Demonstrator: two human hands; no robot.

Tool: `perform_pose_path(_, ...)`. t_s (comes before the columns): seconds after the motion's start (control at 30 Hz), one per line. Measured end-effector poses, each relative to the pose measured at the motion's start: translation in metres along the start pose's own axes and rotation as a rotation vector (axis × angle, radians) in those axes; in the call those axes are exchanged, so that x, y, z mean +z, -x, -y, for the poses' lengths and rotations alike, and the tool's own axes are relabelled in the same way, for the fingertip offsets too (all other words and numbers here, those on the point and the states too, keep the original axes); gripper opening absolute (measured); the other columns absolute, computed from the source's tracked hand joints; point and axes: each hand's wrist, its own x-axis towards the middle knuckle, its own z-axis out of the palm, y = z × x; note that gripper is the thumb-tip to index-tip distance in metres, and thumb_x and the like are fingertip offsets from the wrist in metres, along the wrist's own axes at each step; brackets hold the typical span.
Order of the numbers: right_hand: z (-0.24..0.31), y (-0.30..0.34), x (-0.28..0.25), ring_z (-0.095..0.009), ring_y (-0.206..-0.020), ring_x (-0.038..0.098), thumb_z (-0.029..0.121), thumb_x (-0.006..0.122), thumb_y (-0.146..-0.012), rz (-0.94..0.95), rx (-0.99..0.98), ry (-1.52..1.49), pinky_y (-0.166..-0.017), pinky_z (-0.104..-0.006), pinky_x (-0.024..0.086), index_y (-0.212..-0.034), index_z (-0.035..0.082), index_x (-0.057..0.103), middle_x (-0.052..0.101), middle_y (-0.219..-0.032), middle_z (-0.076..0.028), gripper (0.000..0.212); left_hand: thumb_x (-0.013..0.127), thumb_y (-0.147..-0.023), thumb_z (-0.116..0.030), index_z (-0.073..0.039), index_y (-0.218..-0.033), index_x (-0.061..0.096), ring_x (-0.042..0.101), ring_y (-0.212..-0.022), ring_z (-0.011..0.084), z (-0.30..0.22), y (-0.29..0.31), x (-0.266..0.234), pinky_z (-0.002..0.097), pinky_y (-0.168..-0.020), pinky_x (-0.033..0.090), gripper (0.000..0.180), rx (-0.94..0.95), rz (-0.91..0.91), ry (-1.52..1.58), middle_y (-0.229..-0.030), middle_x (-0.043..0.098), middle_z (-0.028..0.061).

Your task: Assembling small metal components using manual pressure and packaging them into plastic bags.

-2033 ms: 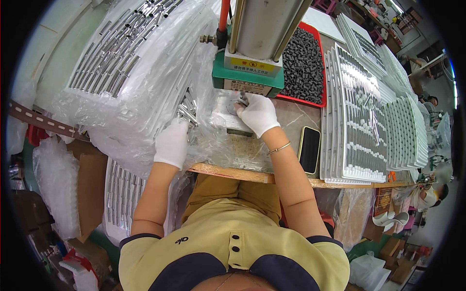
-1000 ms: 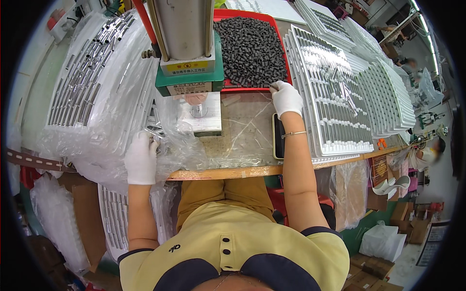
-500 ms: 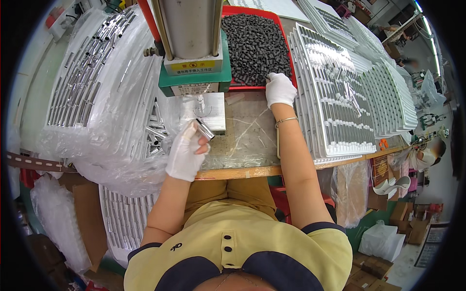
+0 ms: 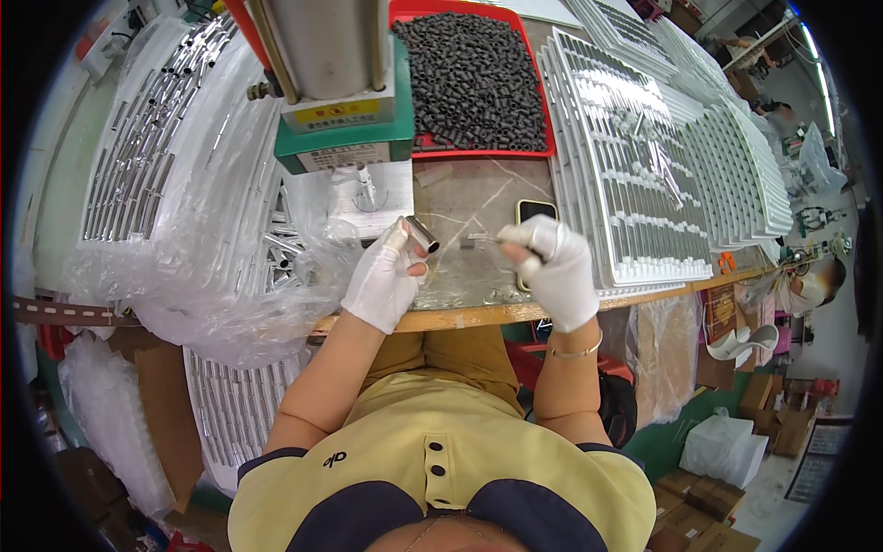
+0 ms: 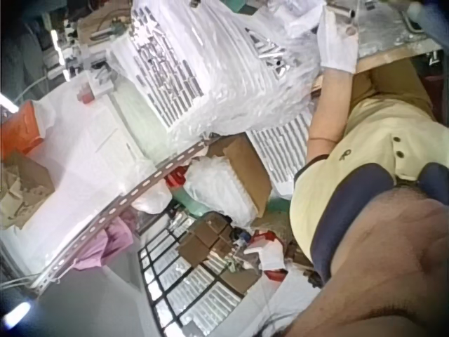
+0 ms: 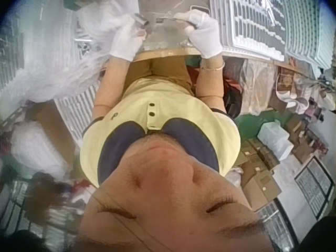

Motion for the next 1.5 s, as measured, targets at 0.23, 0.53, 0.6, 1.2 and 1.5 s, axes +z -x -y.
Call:
perform_pose_path(0.23, 0.010, 0.023, -0.005, -0.025, -0.066, 0.060, 0.008, 0.067, -0.072, -0.061, -0.104, 0.428, -0.057, -0.0358, 0.047, -0.085, 0.014, 0.068, 0.061, -0.073, -0.003, 0.013, 0.057, -0.093, -0.016, -0.005, -0.098, 0.059, 0.052, -0.076, 0.0110, 0.027, 0.003, 0.021, 0.0192, -0.056, 0.039, 0.012, -0.278, -0.010, 0.278, -0.091, 0.057, 0.0030)
perform_pose_path(0.53, 0.017, 0.020, -0.045, -0.025, -0.063, 0.060, 0.013, 0.063, -0.072, 0.210, -0.142, 0.693, -0.054, -0.0362, 0.047, -0.076, 0.014, 0.065, 0.059, -0.071, -0.003, 0.004, 0.067, -0.082, -0.004, -0.003, -0.105, 0.062, 0.056, -0.077, 0.0093, 0.047, 0.020, 0.024, 0.0212, -0.071, 0.044, 0.023, 0.091, 0.206, -0.810, -0.089, 0.061, 0.0007)
perform_pose_path(0.6, 0.019, 0.020, -0.050, -0.024, -0.061, 0.059, 0.015, 0.061, -0.073, 0.346, -0.226, 0.813, -0.052, -0.0362, 0.047, -0.068, 0.012, 0.059, 0.058, -0.069, -0.003, 0.007, 0.069, -0.078, -0.002, -0.004, -0.101, 0.063, 0.055, -0.077, 0.0092, 0.046, 0.016, 0.029, 0.0210, -0.070, 0.044, 0.023, 0.151, 0.283, -1.067, -0.089, 0.060, 0.0003)
perform_pose_path(1.2, -0.175, -0.046, -0.225, -0.035, -0.098, 0.062, 0.027, 0.068, -0.076, -0.195, 0.800, 1.003, -0.085, -0.0405, 0.048, -0.104, 0.006, 0.066, 0.065, -0.102, -0.021, 0.036, 0.074, -0.071, 0.001, -0.005, -0.094, 0.065, 0.050, -0.074, 0.0084, 0.036, -0.001, 0.029, 0.0225, -0.063, 0.040, 0.026, 0.377, 0.203, -1.205, -0.089, 0.055, -0.0001)
perform_pose_path(1.5, -0.006, -0.014, -0.080, -0.013, -0.055, 0.055, 0.021, 0.061, -0.087, -0.235, 0.218, 0.195, -0.054, -0.0302, 0.044, -0.095, 0.002, 0.063, 0.065, -0.067, -0.007, 0.021, 0.076, -0.068, 0.004, -0.004, -0.090, 0.065, 0.044, -0.070, 0.0064, 0.015, 0.009, 0.030, 0.0214, -0.063, 0.039, 0.027, 0.523, 0.087, -1.265, -0.084, 0.052, -0.0018)
